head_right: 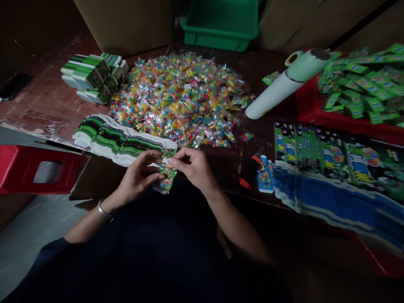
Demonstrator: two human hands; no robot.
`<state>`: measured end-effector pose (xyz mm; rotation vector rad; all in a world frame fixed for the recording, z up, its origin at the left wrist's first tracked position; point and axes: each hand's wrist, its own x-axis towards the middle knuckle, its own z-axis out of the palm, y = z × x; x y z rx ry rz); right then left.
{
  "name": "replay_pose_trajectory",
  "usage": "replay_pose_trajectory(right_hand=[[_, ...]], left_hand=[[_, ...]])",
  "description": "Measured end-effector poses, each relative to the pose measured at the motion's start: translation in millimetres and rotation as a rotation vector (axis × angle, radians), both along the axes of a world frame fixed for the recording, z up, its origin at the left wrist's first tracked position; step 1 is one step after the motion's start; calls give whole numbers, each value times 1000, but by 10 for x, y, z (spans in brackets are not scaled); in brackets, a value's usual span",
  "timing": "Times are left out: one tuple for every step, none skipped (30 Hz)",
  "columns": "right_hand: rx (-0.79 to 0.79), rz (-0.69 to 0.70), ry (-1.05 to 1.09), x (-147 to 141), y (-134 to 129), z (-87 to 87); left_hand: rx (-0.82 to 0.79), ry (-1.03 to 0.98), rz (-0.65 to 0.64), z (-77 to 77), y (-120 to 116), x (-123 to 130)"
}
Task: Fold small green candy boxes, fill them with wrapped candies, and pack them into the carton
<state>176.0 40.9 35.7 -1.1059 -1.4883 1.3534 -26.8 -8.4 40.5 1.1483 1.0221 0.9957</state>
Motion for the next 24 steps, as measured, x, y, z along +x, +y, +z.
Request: replay_pose_trajectory(right_hand=[[17, 8, -9, 7, 4, -1], [53, 5, -25, 5, -6, -2], [108, -11, -46, -6, -29, -6], [177, -34, -73, -23, -65, -11], [252, -57, -100, -44, -111, -21], [323, -74, -126, -65, -162, -34], [384, -84, -146, -81, -212, -51], [431, -87, -159, -87, -252, -71], [462, -79, -164, -78, -277, -95], [479, -57, -166, -52, -281, -121], [480, -33, -170, -6, -260, -149], [469, -25, -183, 58, -214, -180], [449, -39, -212, 135, -145, -213], [424, -84, -266, 221, -57, -249], [411, -193, -337, 305, 42, -288], [400, -290, -438, 380, 146, -328], [409, -324, -545, 439, 247, -368], [432, -313, -631, 479, 339, -407], [462, -278, -716, 501, 419, -441], [495, -228, -791, 507, 486, -470], [522, -181, -854, 504, 540, -492], [540, -147, -907, 499, 583, -508], [549, -126, -946, 496, 618, -519], [548, -112, -968, 500, 648, -524]], left_hand=[[-8, 10, -6, 2, 0, 1], [-10, 19, -5, 0, 1, 4], [-8, 23, 2, -6, 0, 6], [-5, 21, 11, -14, -1, 9], [-2, 13, 26, -24, -4, 11], [-5, 4, 38, -35, -9, 13], [-13, -4, 46, -45, -15, 15], [-25, -10, 51, -53, -22, 16], [-41, -12, 51, -60, -27, 16], [-56, -15, 49, -63, -30, 15], [-72, -16, 46, -65, -29, 11], [-83, -14, 45, -64, -22, 3], [-87, -6, 51, -64, -10, -7], [-86, 13, 56, -63, 6, -21], [-79, 45, 57, -64, 25, -37], [-70, 87, 52, -68, 44, -56], [-62, 130, 43, -73, 61, -76], [-64, 161, 33, -81, 74, -98], [-81, 171, 25, -88, 82, -119], [-112, 155, 18, -94, 86, -141], [-152, 117, 10, -96, 85, -164], [-200, 68, -5, -95, 81, -186], [-248, 20, -25, -91, 76, -208], [-291, -24, -47, -85, 71, -228]])
